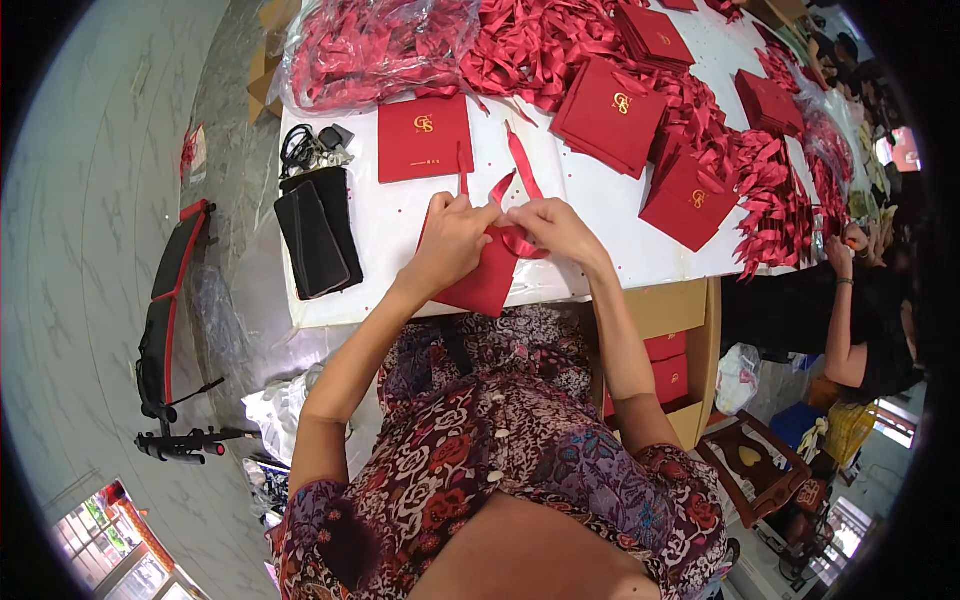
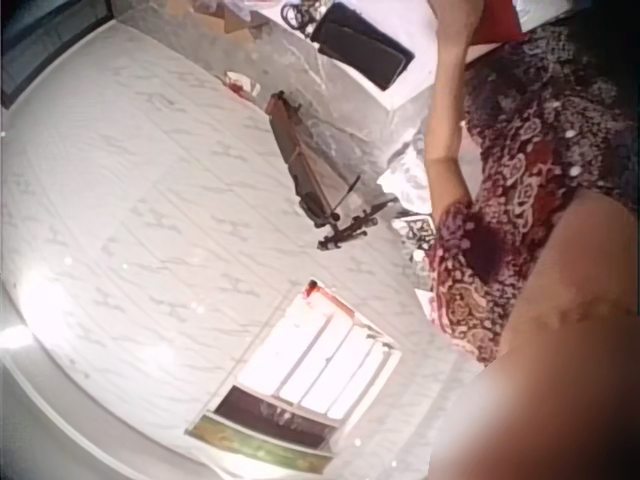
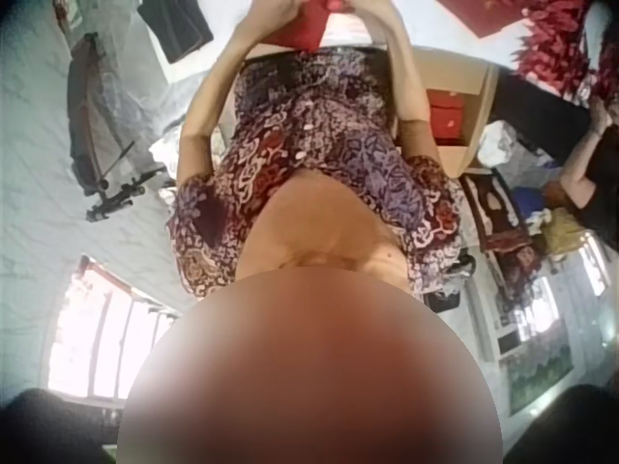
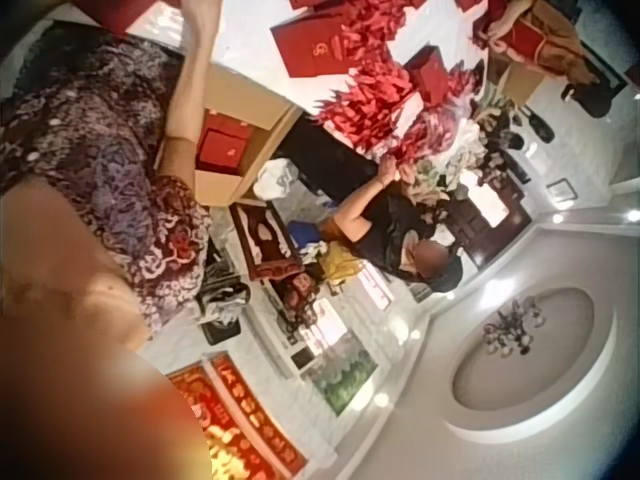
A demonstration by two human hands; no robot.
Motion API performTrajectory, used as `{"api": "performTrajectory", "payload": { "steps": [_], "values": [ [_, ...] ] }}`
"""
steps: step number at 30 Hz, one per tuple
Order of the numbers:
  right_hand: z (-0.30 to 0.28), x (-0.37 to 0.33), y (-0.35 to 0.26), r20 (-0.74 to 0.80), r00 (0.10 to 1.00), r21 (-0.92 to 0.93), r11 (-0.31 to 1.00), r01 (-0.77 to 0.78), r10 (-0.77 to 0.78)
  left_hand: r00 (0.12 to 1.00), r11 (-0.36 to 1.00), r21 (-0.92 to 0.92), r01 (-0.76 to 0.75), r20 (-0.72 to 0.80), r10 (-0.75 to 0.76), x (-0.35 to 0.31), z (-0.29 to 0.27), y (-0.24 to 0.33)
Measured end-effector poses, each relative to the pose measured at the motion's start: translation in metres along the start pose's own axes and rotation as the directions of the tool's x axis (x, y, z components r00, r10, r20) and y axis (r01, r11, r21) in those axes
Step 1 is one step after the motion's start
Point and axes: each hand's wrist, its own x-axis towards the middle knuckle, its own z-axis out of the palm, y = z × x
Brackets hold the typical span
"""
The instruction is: Tying red ribbons onto small red gift boxes.
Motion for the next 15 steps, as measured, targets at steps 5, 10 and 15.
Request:
{"api": "performTrajectory", "payload": {
  "steps": [5,10,15],
  "values": [
    [-0.013,0.019,-0.005,0.354,0.919,0.105,0.969,-0.223,0.173,0.994,0.986,0.127,-0.106,-0.022,0.109,0.004,-0.001,0.007],
    [0.007,0.029,-0.007,0.272,0.944,0.125,0.966,-0.225,0.185,0.992,0.996,0.06,-0.061,-0.102,0.067,0.002,-0.004,0.008],
    [0.012,0.037,0.0,-0.213,0.973,0.089,0.993,-0.072,0.09,0.991,0.994,-0.07,0.087,-0.094,-0.094,0.0,0.004,0.007]
  ]
}}
